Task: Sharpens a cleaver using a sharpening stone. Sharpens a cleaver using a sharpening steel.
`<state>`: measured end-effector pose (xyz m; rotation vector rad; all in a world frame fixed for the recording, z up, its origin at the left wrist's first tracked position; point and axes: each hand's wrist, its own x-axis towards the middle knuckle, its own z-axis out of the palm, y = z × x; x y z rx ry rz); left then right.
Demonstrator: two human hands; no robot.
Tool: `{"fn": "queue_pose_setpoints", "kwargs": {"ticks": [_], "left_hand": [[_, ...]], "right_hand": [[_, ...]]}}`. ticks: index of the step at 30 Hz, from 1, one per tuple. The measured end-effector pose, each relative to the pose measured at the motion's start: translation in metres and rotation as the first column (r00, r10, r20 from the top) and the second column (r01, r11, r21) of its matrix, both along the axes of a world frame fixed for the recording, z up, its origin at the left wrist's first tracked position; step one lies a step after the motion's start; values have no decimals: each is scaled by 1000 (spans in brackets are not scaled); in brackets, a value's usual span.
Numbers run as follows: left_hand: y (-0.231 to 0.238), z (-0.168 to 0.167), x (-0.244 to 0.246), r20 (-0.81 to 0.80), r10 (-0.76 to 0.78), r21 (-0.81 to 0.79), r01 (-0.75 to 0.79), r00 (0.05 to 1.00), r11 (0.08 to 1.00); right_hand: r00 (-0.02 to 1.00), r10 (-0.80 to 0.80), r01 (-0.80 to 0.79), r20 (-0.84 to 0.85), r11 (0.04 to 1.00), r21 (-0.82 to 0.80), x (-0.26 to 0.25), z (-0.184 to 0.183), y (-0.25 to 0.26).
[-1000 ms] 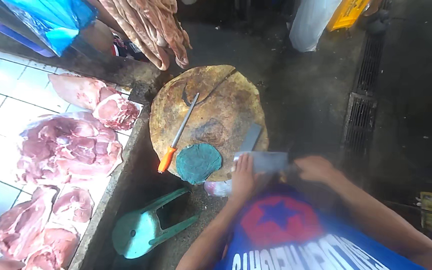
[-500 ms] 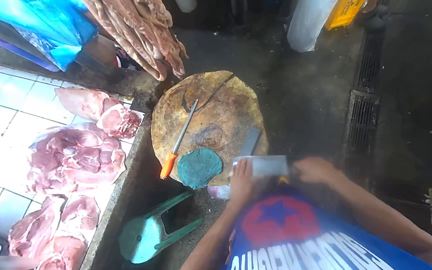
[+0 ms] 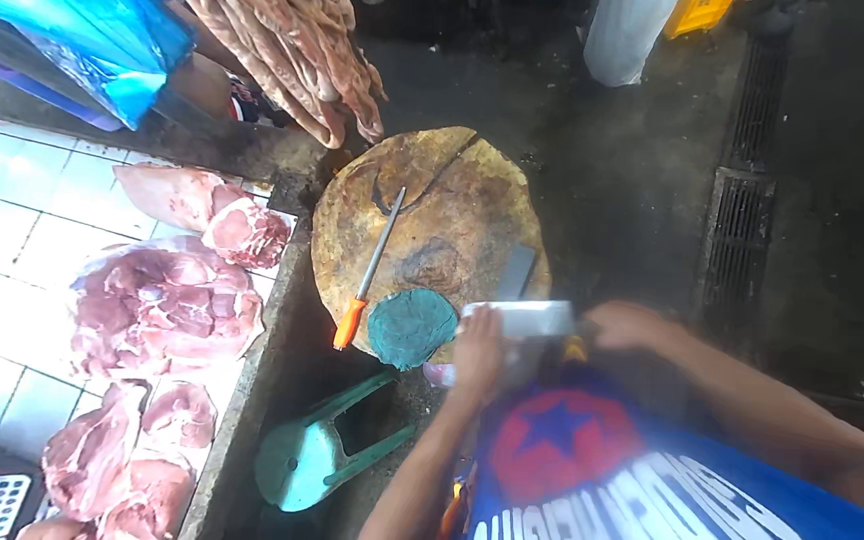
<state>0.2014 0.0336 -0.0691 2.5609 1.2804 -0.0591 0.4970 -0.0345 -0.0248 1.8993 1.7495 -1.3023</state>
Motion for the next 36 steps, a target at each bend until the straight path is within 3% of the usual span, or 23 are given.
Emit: {"fn": "queue_pose_setpoints", "kwargs": {"ticks": [4,6,9,11,13,16,19,21,23,25,28,30,32,34,36], "left_hand": [[40,42,-116,-191,26,-80,-42,981,996],[59,75,-141,-159,89,-3,-91,983,996],[66,122,-151,138,216,207,-241,967,948],[57,132,-140,372,392,176,-478,841,860],[49,118,-122,387,556,1,-603,736,798],[48,45,-98,216,556,-152,-535,803,831],[42,-23,-76,159,524,-24,-528,837,849],[37,-46,-71,197,537,94,-561,820,822],[37,-53,-70,254,532,142,-575,808,805],[38,-48,-69,300,561,91,-609,771,788],[45,-10,-44,398,626,-65,-660,671,748],[49,23,-2,456,563,-106,-586,690,803],[50,48,52,451,439,-109,-440,777,891],[47,35,93,361,225,-34,-228,905,973],[32,-1,100,219,-3,39,-6,976,999]], "right_hand": [[970,155,-141,-189,986,86,-97,-27,64],[931,198,-158,-305,976,151,-115,-21,74],[898,73,10,-433,982,187,-102,2,58],[863,-75,202,-499,958,206,-76,-2,39],[863,-252,366,-437,909,199,-47,-7,27],[854,-453,513,-255,815,271,-10,-17,33],[792,-537,606,-290,748,272,11,-42,58],[747,-571,657,-340,710,253,15,-63,72],[732,-584,672,-351,701,237,16,-75,79],[758,-570,642,-317,740,203,20,-76,70],[771,-573,612,-277,788,73,37,-68,38],[730,-623,635,-282,770,-56,50,-70,14],[712,-644,643,-279,758,-109,58,-76,-5],[729,-630,630,-267,770,-97,61,-84,-13],[736,-623,625,-266,776,-88,64,-86,-15]]}}
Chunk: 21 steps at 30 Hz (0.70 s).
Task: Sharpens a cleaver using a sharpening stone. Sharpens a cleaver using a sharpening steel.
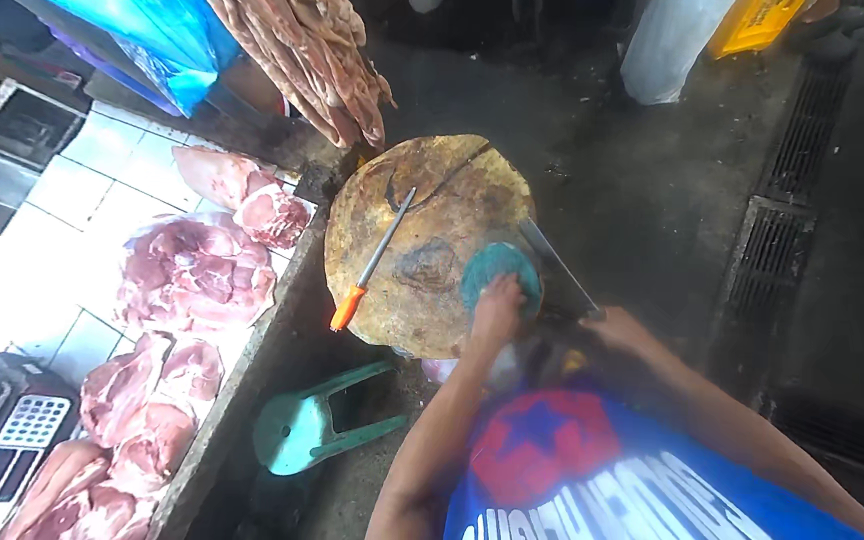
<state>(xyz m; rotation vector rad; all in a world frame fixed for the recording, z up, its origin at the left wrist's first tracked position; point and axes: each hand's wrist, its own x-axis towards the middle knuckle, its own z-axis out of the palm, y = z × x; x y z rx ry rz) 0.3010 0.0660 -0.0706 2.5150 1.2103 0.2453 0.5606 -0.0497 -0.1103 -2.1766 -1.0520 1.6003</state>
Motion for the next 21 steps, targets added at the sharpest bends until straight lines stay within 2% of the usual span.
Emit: {"fn": "queue_pose_setpoints", "kwargs": {"ticks": [1,3,6,8,10,12,14,15,17,20,21], "left_hand": [[-11,-12,-11,-44,-50,8,50,998,999],[-37,-13,-54,-106,-23,-19,21,994,1000],[-74,11,-137,-211,207,-103,-232,955,967],[-87,29,-181,-236,445,-126,-482,864,867],[-89,49,-208,-221,667,-120,-699,712,706],[-77,67,-212,-130,802,-70,-813,583,579],[-54,76,-193,2,842,0,-842,540,540],[-41,77,-181,65,829,32,-832,555,554],[-14,71,-152,137,752,61,-763,645,643],[21,45,-115,45,567,-10,-567,823,824],[32,32,-108,-11,518,-64,-518,855,853]], "right_hand": [[1000,4,-4,-1,1000,-1,2,2,1],[1000,14,-15,-3,1000,-13,7,7,2],[1000,18,-18,-9,999,-28,16,12,-7],[999,34,-34,8,999,-11,21,17,-6],[997,68,-68,23,997,21,19,19,3],[995,89,-92,37,991,95,14,15,22],[995,85,-92,47,981,173,6,10,50],[995,81,-92,58,973,210,1,6,64],[995,80,-93,59,958,272,-9,2,87],[999,38,-45,31,957,285,-16,-8,95],[999,18,-25,30,967,252,-14,-10,90]]}}
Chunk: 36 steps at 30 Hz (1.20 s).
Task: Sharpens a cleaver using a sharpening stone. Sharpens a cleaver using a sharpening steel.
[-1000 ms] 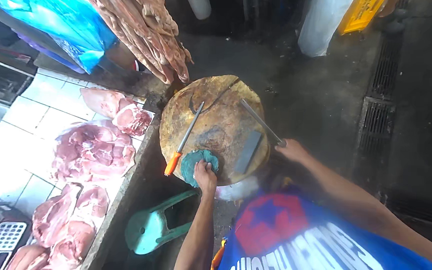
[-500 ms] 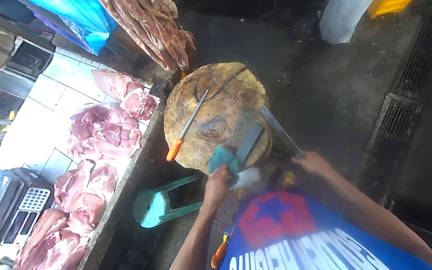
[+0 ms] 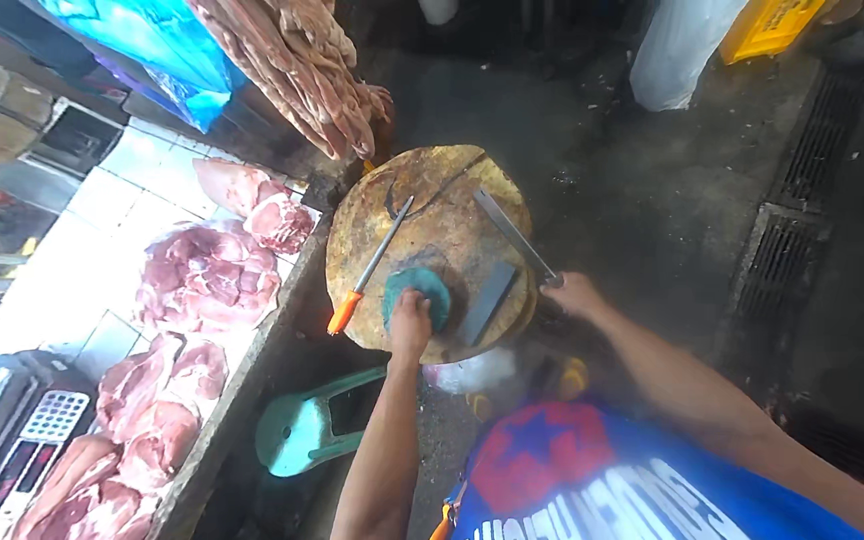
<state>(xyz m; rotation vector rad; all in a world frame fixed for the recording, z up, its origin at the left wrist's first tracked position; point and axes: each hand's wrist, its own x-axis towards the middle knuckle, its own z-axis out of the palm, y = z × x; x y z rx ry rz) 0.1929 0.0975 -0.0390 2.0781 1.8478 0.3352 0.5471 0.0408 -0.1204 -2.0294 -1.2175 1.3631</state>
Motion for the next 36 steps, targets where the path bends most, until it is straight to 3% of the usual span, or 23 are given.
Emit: {"fn": "queue_pose_setpoints", "kwargs": {"ticks": [2,5,13,16,19,26,31,36], "left_hand": [[17,-31,-1,-37,-64,-92,60,997,994],[22,-66,-16,-140,-102,-99,88,985,991],[12,-85,-23,-164,-146,-32,142,976,989],[9,-90,-21,-199,-162,-1,166,966,986],[10,-91,-21,-221,-181,-11,183,958,983],[10,-96,-26,-219,-210,26,221,953,975],[10,-97,-25,-217,-186,35,198,958,980],[12,-103,-25,-241,-173,43,188,955,981]], "right_hand": [[1000,-17,16,-7,990,-142,6,7,-20],[999,-27,38,40,958,-285,18,11,-70],[967,-173,221,185,931,-289,0,22,-195],[936,-343,352,82,910,-219,-42,35,-190],[880,-469,454,-76,877,-154,-80,44,-151],[820,-541,539,-187,840,-70,-102,17,-75],[812,-522,511,-261,852,-112,-102,3,-77],[876,-432,400,-214,900,-175,-96,-13,-128]]}}
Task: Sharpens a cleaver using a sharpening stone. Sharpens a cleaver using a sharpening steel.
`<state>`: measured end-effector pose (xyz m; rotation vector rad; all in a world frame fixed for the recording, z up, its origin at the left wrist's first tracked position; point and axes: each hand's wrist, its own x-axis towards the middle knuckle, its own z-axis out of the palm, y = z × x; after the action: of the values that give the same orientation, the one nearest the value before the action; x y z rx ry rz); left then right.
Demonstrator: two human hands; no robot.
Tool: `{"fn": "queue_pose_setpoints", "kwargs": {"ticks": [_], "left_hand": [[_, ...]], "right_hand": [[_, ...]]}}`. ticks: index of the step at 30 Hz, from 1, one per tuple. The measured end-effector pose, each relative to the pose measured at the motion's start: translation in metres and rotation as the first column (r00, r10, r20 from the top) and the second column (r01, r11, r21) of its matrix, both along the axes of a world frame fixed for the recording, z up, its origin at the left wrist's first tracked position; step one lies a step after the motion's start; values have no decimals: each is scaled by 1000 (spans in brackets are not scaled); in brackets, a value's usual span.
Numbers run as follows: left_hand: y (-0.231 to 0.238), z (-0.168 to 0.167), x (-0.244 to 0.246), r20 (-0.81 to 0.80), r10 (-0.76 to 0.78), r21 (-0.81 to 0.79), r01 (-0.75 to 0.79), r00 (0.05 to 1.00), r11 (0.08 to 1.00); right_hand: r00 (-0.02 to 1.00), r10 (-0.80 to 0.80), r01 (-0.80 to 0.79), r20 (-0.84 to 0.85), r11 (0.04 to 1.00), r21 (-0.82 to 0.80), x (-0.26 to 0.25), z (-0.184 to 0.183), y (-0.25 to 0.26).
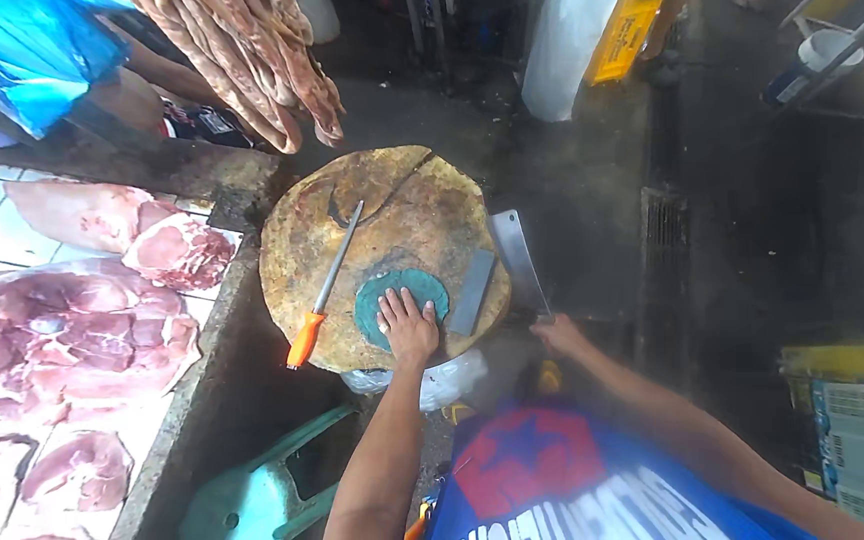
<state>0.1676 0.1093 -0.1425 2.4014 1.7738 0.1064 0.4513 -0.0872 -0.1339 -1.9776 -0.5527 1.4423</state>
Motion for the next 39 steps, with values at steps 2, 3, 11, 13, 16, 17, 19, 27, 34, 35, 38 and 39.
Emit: {"fn": "queue_pose_setpoints", "kwargs": {"ticks": [2,3,11,13,16,17,19,27,34,35,38,39], "left_hand": [[0,-3,-1,-3,0,10,0,1000,1000],[-1,-4,-2,-6,3,12,-3,1000,1000],[-8,16,-1,16,-3,-109,5,1000,994],[-7,48,-2,67,33,-236,-17,997,972],[-10,111,13,258,128,-257,-59,958,965],[-17,130,28,319,83,-236,-6,944,972],[-37,149,67,397,-143,-177,229,906,957],[-78,43,142,294,-739,-51,782,606,621],[-82,35,146,342,-681,-67,740,648,670],[-84,35,148,344,-664,-64,722,663,689],[-92,36,154,322,-613,-70,664,722,745],[-95,36,156,309,-611,-74,659,729,749]], "right_hand": [[996,84,-81,42,994,-71,6,-10,-34],[992,116,-109,57,989,-101,10,-15,-54],[935,277,-230,223,949,-216,46,-8,-154],[944,267,-232,194,955,-185,46,10,-155],[974,221,-226,-54,969,-100,33,43,-142],[964,211,-222,-159,973,-57,26,50,-136],[920,205,-217,-333,976,1,10,59,-123],[840,59,-94,-539,995,-39,-39,60,-118],[823,121,-110,-555,992,54,-25,67,-134],[841,110,-112,-530,993,29,-24,70,-132],[878,72,-116,-473,991,-65,-21,75,-124],[879,73,-125,-472,989,-80,-18,75,-124]]}}
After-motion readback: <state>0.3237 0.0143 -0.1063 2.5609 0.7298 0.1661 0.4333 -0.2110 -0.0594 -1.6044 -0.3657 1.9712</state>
